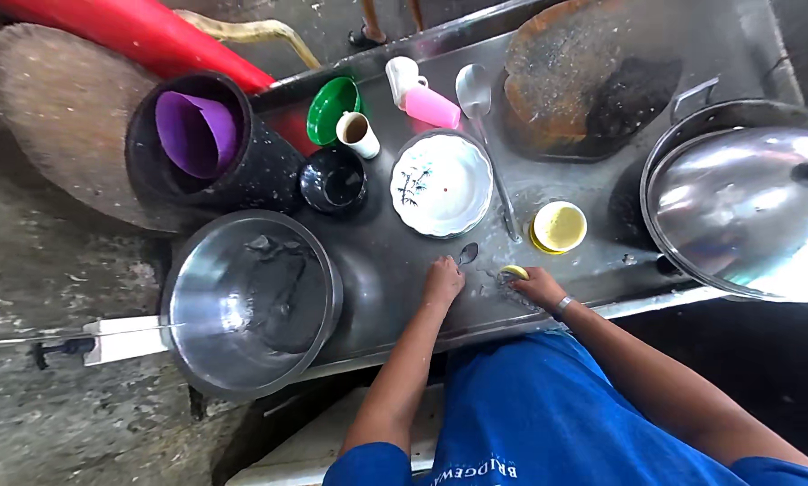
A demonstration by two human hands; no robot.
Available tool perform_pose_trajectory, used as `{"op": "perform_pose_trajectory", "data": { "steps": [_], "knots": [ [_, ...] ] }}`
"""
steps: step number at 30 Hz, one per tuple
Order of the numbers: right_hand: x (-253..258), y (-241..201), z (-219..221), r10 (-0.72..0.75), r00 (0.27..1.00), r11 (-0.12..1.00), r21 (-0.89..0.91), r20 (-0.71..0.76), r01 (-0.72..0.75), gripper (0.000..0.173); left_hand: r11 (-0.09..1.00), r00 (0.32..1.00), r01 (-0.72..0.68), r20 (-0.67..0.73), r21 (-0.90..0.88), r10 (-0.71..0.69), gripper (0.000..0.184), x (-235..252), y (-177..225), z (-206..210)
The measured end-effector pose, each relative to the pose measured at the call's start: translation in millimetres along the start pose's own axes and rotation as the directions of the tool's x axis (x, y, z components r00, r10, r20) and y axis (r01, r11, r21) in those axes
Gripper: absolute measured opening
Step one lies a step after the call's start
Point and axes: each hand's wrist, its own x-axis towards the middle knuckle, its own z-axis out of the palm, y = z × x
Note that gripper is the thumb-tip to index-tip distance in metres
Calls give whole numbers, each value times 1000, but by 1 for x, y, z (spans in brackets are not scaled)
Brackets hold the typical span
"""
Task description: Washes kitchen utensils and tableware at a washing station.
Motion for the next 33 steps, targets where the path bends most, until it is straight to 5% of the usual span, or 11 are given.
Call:
{"op": "perform_pose_trajectory", "data": {
  "steps": [4,7,10,13,17,20,25,27,33],
  "knots": [
    [1,-6,6,-95,993,985,-152,-73,83,23,985,996,-81,54,154,73,43,-9,-7,27],
    [5,-15,18,-309,941,884,-407,-140,230,24,987,996,-67,68,146,58,43,-22,-1,34],
    [22,-12,30,-415,910,692,-652,-8,310,35,980,994,-105,60,170,96,40,-30,2,32],
    [35,-10,33,-375,927,641,-713,30,282,34,970,983,-180,-1,162,183,35,-38,0,34],
    [51,-26,22,-229,972,784,-584,44,211,29,989,987,-135,83,-55,140,28,-42,6,23],
    [61,-22,4,-229,969,944,-262,-92,199,25,959,978,22,204,-284,38,27,-42,6,12],
    [31,-25,-22,-96,936,983,115,-339,143,27,684,919,299,394,-665,-18,26,-46,4,5],
    [28,-12,-23,-92,933,983,117,-347,140,26,660,916,319,400,-680,-31,29,-46,4,8],
    [19,12,-9,-108,974,993,-78,-197,94,27,839,928,260,363,-477,-81,34,-48,14,22]
  ]
}}
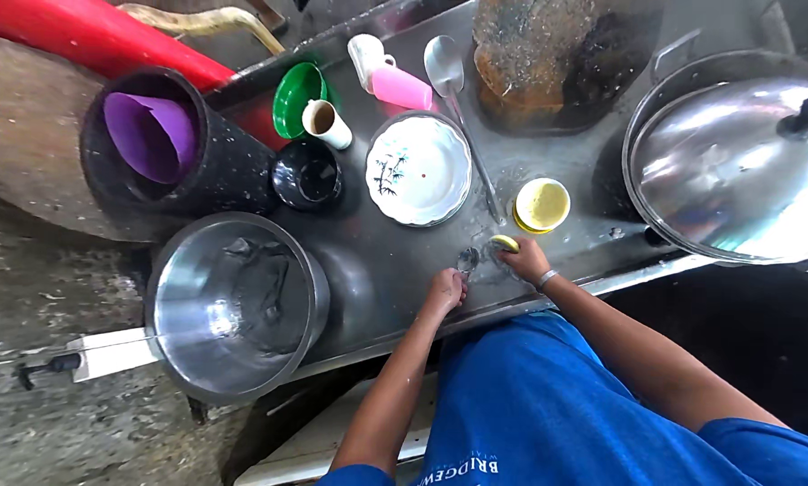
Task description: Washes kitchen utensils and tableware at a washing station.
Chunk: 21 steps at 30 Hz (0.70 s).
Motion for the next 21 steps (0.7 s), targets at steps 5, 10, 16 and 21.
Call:
{"op": "perform_pose_trajectory", "data": {
  "steps": [5,10,16,21],
  "knots": [
    [-26,-7,19,-238,964,965,-140,-119,221,25,997,999,-21,-39,71,24,36,0,1,7],
    [-22,-34,45,-410,894,756,-482,180,444,29,994,996,-94,1,-55,94,32,7,-15,19],
    [8,-51,60,-230,903,693,-591,362,413,25,977,997,60,57,-205,-50,30,3,-4,27],
    [19,-61,55,-206,918,676,-629,339,384,29,951,994,87,85,-298,-65,32,3,-4,33]
  ]
}}
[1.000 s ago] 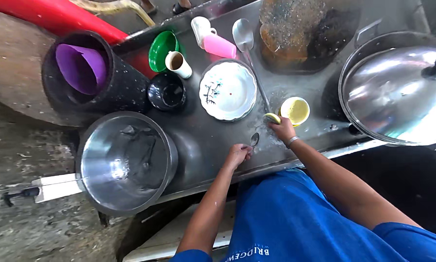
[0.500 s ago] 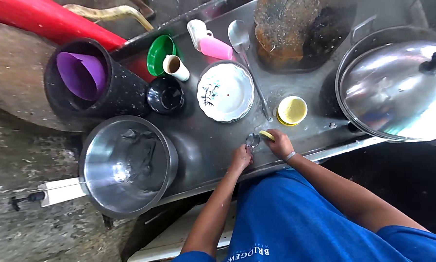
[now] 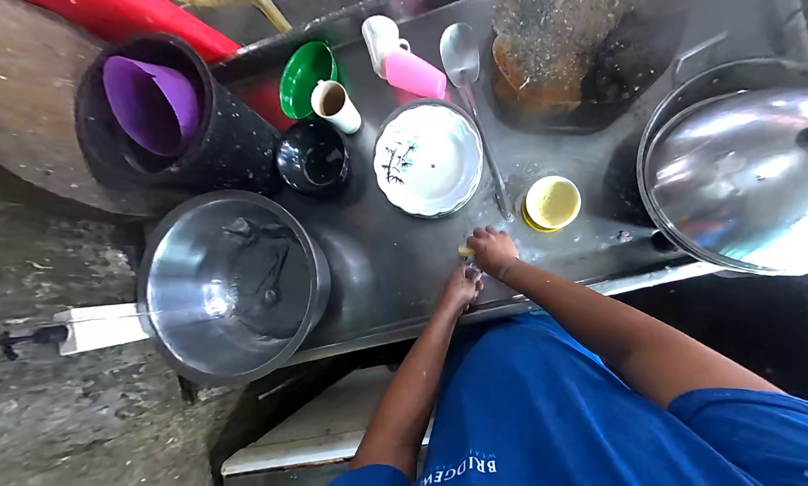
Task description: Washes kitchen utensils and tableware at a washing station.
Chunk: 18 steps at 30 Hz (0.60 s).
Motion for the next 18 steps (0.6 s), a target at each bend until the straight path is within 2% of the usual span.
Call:
{"op": "perform_pose_trajectory", "data": {
  "steps": [3,5,8,12,15,18],
  "knots": [
    [-16,-8,4,-1,999,1000,5,44,1,27,999,999,-20,-42,-38,18,29,3,0,-1],
    [-27,2,8,-12,999,999,-31,39,14,25,999,999,-22,-43,-37,21,30,5,-1,1],
    [-24,15,9,44,999,998,-52,-19,-45,28,999,999,1,-41,-41,-3,30,6,-2,8],
    [-30,14,11,22,999,1000,-19,45,-21,28,1000,999,-8,-53,-30,6,29,7,-1,6],
    [-24,25,10,45,998,998,-39,-32,-46,33,997,999,2,-54,-77,-6,27,8,1,10],
    [-28,31,19,-2,999,1000,12,-45,3,32,999,997,-23,-80,-23,21,28,12,-5,6]
  ]
}}
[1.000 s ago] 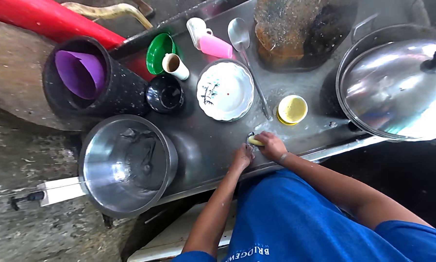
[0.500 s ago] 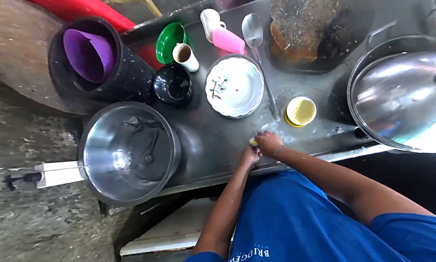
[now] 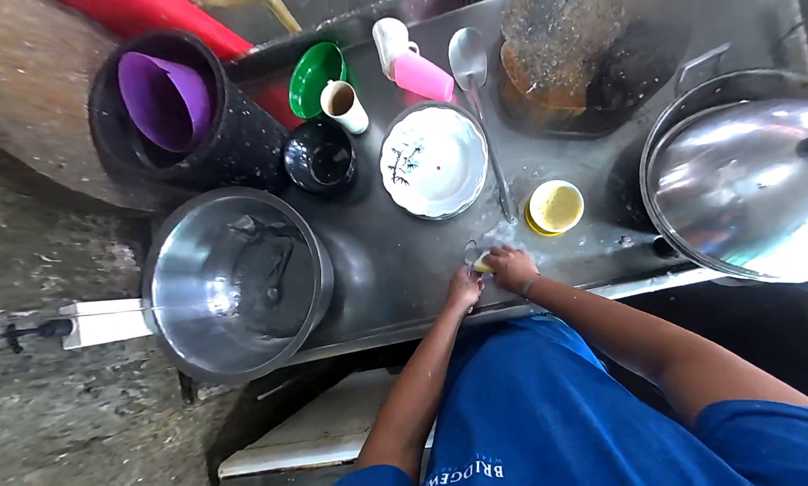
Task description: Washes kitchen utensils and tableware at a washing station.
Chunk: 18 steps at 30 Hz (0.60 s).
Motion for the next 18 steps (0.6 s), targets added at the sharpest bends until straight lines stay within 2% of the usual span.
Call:
{"op": "perform_pose_trajectory", "data": {
  "steps": [2,4,6,8,9,11,13,14,16,18],
  "knots": [
    [14,14,-18,134,991,987,92,-18,-132,32,997,999,-47,-21,64,48,29,-6,4,-3],
    [30,28,-39,243,970,915,335,-11,-225,28,985,986,-149,-56,90,155,28,-15,7,-7],
    [38,32,-47,185,979,768,608,89,-200,46,952,957,-274,-60,135,284,30,-23,12,-17],
    [32,19,-50,-10,976,652,741,216,-158,37,910,929,-360,-17,206,371,31,-30,19,-26],
    [32,15,-47,-62,975,682,722,216,-116,31,893,920,-379,-3,243,391,30,-31,21,-28],
    [36,16,-41,-104,983,823,567,151,0,26,873,917,-378,-5,309,399,28,-36,25,-29],
    [35,19,-50,-71,992,906,422,104,20,29,854,919,-353,-29,383,393,29,-44,28,-30],
    [33,21,-58,-26,998,918,397,62,-1,32,843,918,-340,-46,416,393,30,-46,28,-32],
    [31,24,-76,54,997,868,496,-54,-20,39,819,915,-335,-46,466,400,31,-49,29,-39],
    [30,14,-89,-23,998,831,553,-58,52,45,782,913,-353,7,514,407,31,-51,32,-43]
  ]
}}
